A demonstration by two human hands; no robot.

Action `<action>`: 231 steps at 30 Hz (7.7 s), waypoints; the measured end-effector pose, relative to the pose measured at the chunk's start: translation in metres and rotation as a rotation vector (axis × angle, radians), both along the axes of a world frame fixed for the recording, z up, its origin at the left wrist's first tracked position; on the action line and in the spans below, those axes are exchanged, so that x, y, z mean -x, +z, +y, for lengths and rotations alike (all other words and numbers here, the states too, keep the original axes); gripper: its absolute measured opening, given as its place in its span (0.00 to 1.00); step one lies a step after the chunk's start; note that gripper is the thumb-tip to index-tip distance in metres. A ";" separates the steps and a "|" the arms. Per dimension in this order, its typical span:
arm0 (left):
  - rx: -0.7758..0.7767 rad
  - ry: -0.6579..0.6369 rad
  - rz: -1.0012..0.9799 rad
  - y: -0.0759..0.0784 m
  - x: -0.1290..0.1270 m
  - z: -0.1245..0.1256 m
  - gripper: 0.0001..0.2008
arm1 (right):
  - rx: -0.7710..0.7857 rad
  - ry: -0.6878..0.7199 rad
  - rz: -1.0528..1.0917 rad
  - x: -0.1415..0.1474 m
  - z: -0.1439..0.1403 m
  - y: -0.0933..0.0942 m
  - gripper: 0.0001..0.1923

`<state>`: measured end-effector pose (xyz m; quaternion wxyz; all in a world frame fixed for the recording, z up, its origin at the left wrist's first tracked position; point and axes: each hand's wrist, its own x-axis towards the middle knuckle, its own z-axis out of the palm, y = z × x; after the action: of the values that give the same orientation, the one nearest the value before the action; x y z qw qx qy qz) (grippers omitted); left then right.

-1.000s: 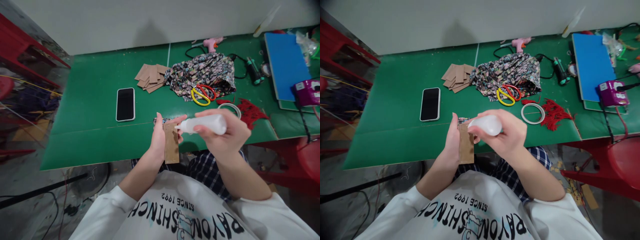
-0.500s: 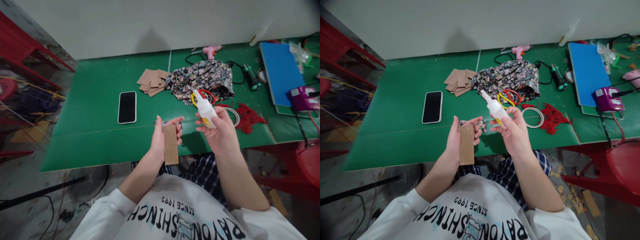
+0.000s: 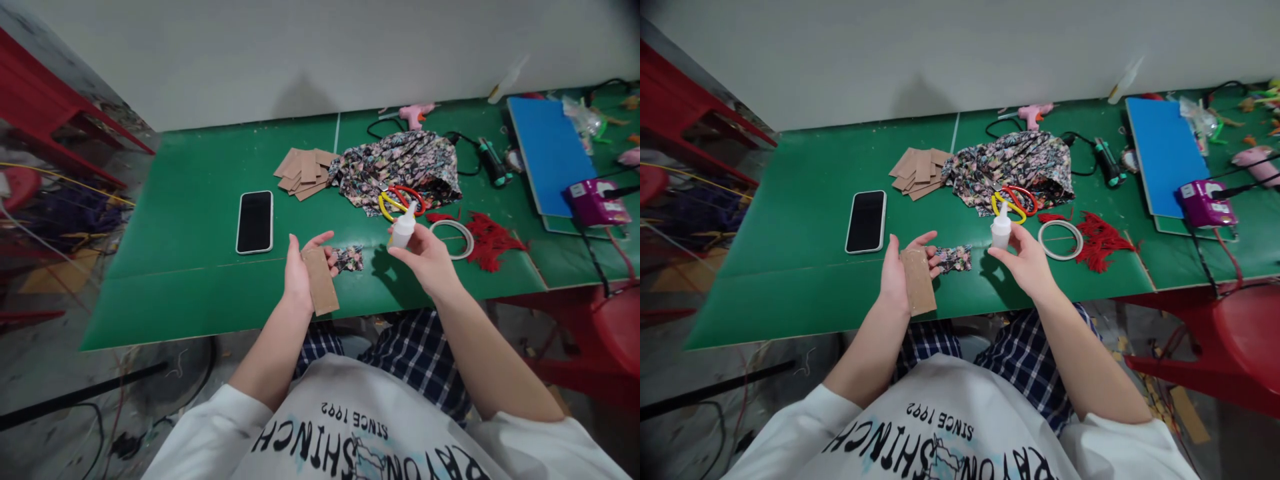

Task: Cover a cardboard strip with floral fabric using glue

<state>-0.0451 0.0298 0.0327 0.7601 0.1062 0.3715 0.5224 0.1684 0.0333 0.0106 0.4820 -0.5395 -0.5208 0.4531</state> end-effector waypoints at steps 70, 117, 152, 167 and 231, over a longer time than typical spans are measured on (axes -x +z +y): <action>-0.930 -0.553 2.059 -0.045 0.043 -0.053 0.36 | 0.585 -0.114 0.462 0.047 -0.004 0.008 0.15; -0.994 -0.331 1.972 -0.053 0.048 -0.071 0.20 | 0.648 -0.144 0.288 0.065 0.002 -0.002 0.10; -1.020 -0.445 1.890 -0.054 0.036 -0.059 0.34 | 0.466 -0.074 0.198 0.065 -0.012 -0.002 0.10; -1.017 -0.446 1.890 -0.055 0.035 -0.059 0.33 | 0.374 0.123 -0.359 0.062 -0.023 0.004 0.23; -1.008 -0.366 1.949 -0.048 0.056 -0.045 0.17 | -0.732 0.387 -0.784 0.073 0.009 -0.039 0.09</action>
<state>-0.1015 -0.0155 -0.0150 0.0785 0.8211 0.5337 0.1865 0.0958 0.0427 -0.0280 0.3164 -0.3600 -0.8731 0.0890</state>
